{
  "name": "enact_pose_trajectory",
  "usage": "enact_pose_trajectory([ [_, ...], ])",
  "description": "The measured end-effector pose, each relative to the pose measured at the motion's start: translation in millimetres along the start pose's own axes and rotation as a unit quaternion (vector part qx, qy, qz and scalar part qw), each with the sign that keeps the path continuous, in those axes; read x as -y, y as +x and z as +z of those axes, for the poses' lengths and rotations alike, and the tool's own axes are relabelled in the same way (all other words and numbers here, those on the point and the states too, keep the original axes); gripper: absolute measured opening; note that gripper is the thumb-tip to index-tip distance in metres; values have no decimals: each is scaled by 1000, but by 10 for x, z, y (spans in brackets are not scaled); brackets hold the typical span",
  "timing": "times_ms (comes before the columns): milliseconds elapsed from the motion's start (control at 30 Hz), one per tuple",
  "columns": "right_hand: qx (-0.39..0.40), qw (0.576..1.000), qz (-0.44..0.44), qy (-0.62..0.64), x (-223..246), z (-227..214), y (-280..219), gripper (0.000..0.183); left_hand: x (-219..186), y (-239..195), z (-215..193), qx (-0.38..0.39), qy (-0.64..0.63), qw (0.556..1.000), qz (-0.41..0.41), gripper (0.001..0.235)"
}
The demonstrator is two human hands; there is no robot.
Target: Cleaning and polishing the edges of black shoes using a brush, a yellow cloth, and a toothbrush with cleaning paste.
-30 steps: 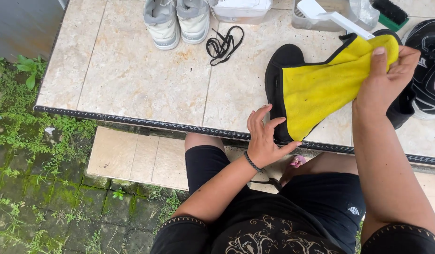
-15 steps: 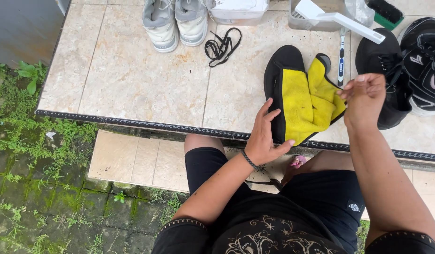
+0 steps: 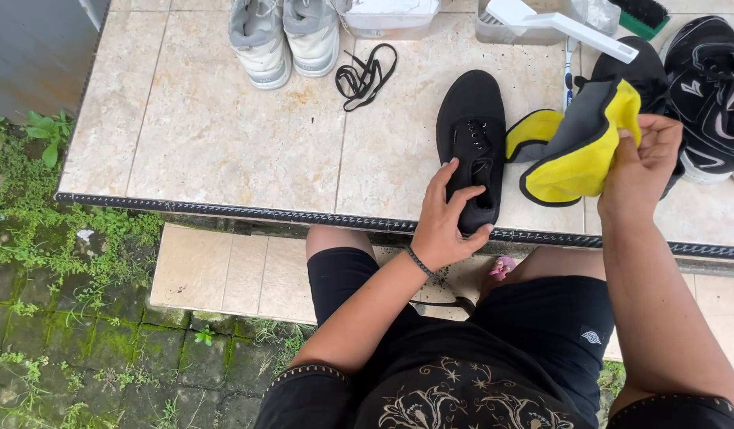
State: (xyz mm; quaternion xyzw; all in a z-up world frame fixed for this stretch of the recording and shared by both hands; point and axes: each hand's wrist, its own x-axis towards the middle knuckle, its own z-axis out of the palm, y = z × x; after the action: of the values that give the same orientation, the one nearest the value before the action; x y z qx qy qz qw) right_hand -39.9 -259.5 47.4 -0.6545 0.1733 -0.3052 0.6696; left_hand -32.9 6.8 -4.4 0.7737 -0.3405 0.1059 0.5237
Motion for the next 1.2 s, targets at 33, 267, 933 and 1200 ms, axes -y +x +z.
enact_pose_trajectory([
  [33, 22, 994, -35, -100, 121, 40, -60, 25, 19, 28, 37, 6, 51, 998, 44, 56],
  [267, 211, 938, -43, -273, -329, 215, -463, 71, 84, 50, 138, -79, -51, 995, -17, 22],
  [933, 293, 956, -19, -13, -305, 2007, -40, 48, -351, 369, -1335, -370, -218, 902, 45, 28],
  [1200, 77, 949, -183, -244, -1068, 2024, 79, 56, -485, 323, -1466, -401, -230, 882, 89, 31],
])
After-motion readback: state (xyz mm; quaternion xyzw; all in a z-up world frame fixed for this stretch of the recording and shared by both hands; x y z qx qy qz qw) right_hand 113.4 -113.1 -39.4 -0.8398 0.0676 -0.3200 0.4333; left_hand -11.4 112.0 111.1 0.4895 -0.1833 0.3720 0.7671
